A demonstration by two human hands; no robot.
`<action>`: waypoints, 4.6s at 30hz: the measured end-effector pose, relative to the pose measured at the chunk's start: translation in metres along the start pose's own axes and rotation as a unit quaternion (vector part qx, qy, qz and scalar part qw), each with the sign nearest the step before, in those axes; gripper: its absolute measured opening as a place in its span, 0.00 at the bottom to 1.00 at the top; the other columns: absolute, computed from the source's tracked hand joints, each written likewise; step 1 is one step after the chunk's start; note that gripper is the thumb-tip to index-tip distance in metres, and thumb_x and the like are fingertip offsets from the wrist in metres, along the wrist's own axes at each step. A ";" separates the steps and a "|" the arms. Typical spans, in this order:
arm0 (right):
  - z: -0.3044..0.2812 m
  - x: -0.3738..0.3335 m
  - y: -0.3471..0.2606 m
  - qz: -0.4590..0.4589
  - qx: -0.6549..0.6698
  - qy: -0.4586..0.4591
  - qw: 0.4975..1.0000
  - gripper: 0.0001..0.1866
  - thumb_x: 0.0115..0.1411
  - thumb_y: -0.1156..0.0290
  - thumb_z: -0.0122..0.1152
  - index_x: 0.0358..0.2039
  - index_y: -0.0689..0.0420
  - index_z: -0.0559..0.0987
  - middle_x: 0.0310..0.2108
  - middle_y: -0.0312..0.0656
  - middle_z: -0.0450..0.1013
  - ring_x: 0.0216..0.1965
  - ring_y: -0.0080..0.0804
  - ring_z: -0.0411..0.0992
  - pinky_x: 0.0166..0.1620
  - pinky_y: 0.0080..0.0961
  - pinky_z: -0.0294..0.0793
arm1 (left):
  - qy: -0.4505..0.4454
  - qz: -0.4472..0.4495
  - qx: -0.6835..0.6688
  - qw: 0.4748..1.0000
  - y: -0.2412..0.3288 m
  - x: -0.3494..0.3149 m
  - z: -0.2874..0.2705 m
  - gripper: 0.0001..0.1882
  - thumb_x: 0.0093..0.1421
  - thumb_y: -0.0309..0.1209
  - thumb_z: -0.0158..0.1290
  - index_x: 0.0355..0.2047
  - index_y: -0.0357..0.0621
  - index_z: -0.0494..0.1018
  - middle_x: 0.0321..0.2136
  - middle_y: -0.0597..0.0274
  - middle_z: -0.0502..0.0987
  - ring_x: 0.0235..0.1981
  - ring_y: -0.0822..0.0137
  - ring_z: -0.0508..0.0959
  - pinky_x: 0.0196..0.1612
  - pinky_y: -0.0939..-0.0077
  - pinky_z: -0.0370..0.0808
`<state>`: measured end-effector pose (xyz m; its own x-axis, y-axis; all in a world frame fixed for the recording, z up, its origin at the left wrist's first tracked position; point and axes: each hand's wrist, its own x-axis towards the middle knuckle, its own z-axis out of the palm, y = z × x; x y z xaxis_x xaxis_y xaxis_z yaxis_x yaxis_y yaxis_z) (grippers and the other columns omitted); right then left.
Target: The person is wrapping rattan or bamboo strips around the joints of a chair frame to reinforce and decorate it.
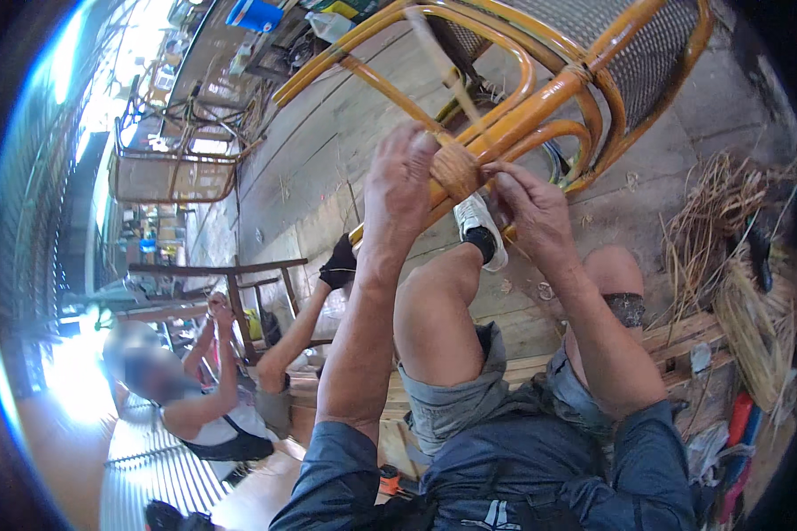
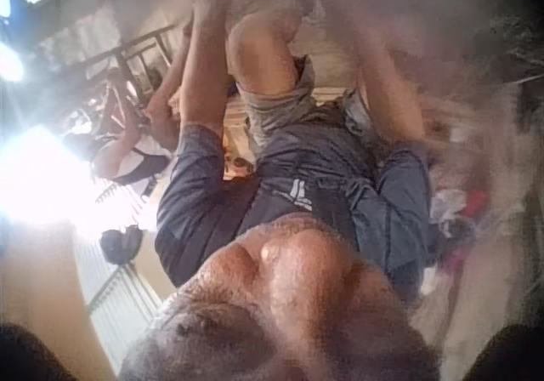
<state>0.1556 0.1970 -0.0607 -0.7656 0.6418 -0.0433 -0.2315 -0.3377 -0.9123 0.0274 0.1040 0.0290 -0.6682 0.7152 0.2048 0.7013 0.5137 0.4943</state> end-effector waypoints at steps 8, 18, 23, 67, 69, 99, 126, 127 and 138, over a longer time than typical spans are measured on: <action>0.038 -0.085 0.014 0.080 -0.041 -0.188 0.978 0.12 0.67 0.68 0.46 0.44 0.59 0.75 0.23 0.33 0.68 0.24 0.18 0.66 0.28 0.17 0.67 | 0.186 -0.071 -0.414 0.888 0.019 -0.093 -0.011 0.18 0.68 0.38 0.39 0.46 0.36 0.69 0.34 0.62 0.72 0.34 0.73 0.70 0.40 0.79 0.68; 0.019 -0.009 0.007 -0.137 -0.256 0.011 0.957 0.11 0.59 0.70 0.59 0.40 0.60 0.73 0.33 0.38 0.72 0.32 0.25 0.69 0.39 0.23 0.71 | 0.375 -0.025 -0.204 0.904 -0.024 -0.129 0.004 0.07 0.63 0.24 0.45 0.38 0.37 0.71 0.38 0.56 0.72 0.41 0.63 0.71 0.44 0.72 0.70; 0.030 0.004 0.009 -0.211 -0.378 0.068 0.899 0.12 0.57 0.67 0.62 0.37 0.60 0.74 0.29 0.41 0.73 0.29 0.29 0.70 0.36 0.26 0.71 | 0.391 -0.045 -0.252 0.884 -0.033 -0.124 0.022 0.06 0.61 0.22 0.45 0.34 0.36 0.72 0.47 0.51 0.68 0.51 0.59 0.68 0.55 0.68 0.64; -0.064 -0.137 -0.032 -0.224 -0.540 0.110 0.804 0.11 0.59 0.83 0.47 0.41 0.62 0.75 0.39 0.44 0.72 0.43 0.35 0.70 0.50 0.29 0.68 | -0.057 -0.091 -0.304 0.947 0.014 -0.227 0.009 0.08 0.55 0.22 0.52 0.36 0.36 0.69 0.29 0.49 0.71 0.29 0.52 0.75 0.32 0.64 0.73; -0.066 -0.134 -0.027 -0.225 -0.586 0.121 0.769 0.10 0.58 0.82 0.49 0.40 0.62 0.75 0.41 0.48 0.72 0.47 0.42 0.70 0.53 0.33 0.66 | -0.055 -0.064 -0.294 0.952 0.018 -0.231 0.021 0.08 0.56 0.22 0.51 0.37 0.37 0.69 0.30 0.49 0.71 0.29 0.51 0.74 0.32 0.63 0.73; -0.049 -0.136 -0.010 -0.165 -0.605 0.092 0.773 0.10 0.64 0.75 0.44 0.43 0.61 0.73 0.44 0.45 0.70 0.54 0.38 0.64 0.59 0.31 0.59 | -0.125 -0.054 -0.472 0.871 0.027 -0.248 0.052 0.06 0.60 0.22 0.47 0.38 0.37 0.68 0.47 0.46 0.69 0.49 0.53 0.71 0.52 0.65 0.68; -0.355 -0.362 0.055 0.164 -0.788 0.215 0.553 0.14 0.53 0.68 0.59 0.41 0.54 0.78 0.38 0.49 0.75 0.41 0.47 0.73 0.45 0.39 0.70 | -0.186 -0.097 -0.294 0.932 0.036 -0.246 0.036 0.11 0.65 0.30 0.45 0.44 0.42 0.73 0.31 0.53 0.79 0.29 0.59 0.80 0.32 0.69 0.75; -0.362 -0.365 0.058 0.147 -0.797 0.209 0.548 0.13 0.54 0.69 0.58 0.41 0.55 0.78 0.36 0.49 0.76 0.39 0.47 0.74 0.44 0.38 0.71 | -0.189 -0.102 -0.291 0.932 0.037 -0.247 0.038 0.11 0.65 0.29 0.44 0.44 0.41 0.73 0.33 0.53 0.79 0.31 0.61 0.80 0.35 0.70 0.75; -0.322 -0.359 -0.004 0.242 -0.596 0.279 0.712 0.18 0.61 0.76 0.45 0.51 0.64 0.70 0.51 0.58 0.68 0.53 0.53 0.66 0.53 0.37 0.65 | -0.197 -0.131 -0.313 0.920 0.035 -0.252 0.045 0.09 0.66 0.27 0.44 0.42 0.38 0.71 0.35 0.54 0.79 0.34 0.64 0.80 0.38 0.73 0.75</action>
<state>0.6245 0.1893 -0.1727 -0.1465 0.9353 -0.3222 0.9087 -0.0015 -0.4174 0.2314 -0.0367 -0.0431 -0.5653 0.7853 -0.2524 0.1664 0.4083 0.8976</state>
